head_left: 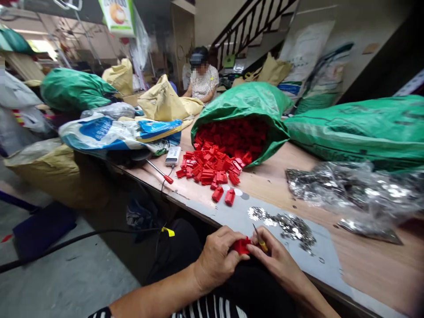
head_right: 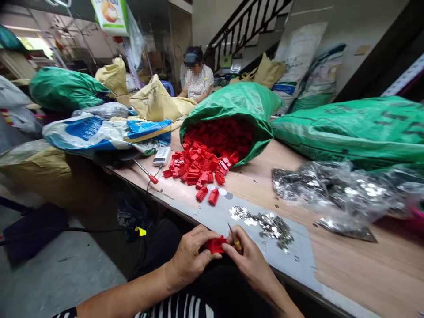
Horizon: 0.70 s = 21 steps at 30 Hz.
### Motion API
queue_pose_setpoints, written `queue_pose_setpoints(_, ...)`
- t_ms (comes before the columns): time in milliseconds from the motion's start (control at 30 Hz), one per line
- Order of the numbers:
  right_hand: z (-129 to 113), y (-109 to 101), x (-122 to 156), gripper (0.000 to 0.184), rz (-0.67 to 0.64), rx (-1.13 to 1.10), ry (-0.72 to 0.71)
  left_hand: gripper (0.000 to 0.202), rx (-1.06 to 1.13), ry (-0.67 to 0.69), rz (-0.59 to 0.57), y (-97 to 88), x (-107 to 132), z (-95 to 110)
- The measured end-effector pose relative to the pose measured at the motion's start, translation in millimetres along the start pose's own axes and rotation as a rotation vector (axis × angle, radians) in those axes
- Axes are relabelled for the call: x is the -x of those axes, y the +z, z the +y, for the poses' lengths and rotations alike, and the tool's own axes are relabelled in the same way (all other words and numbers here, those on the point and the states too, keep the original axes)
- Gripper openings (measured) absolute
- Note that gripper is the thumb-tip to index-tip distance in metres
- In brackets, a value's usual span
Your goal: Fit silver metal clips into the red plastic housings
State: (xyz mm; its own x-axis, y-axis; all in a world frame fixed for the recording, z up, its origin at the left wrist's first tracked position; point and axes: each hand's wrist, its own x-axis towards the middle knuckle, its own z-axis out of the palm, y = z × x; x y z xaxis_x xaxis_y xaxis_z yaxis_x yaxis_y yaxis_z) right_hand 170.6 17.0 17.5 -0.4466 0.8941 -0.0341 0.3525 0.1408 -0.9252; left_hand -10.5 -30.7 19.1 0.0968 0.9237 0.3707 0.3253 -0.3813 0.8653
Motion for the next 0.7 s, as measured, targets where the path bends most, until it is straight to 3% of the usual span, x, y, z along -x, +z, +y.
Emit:
queue_pose_setpoints(233, 1, -2, 6, 0.032, -0.074, -0.213, 0.154, 0.032, 0.019, 0.004, 0.014, 4.0, 0, -2)
queue_pose_setpoints(467, 8, -3, 10, 0.034, -0.100, -0.256, 0.242, 0.035, 0.057, 0.022, -0.003, 6.4, 0, -3)
queue_pose_setpoints(700, 5, 2, 23, 0.037, -0.203, -0.525, 0.246, 0.032, 0.161, 0.063, -0.082, -1.0, 7, -2)
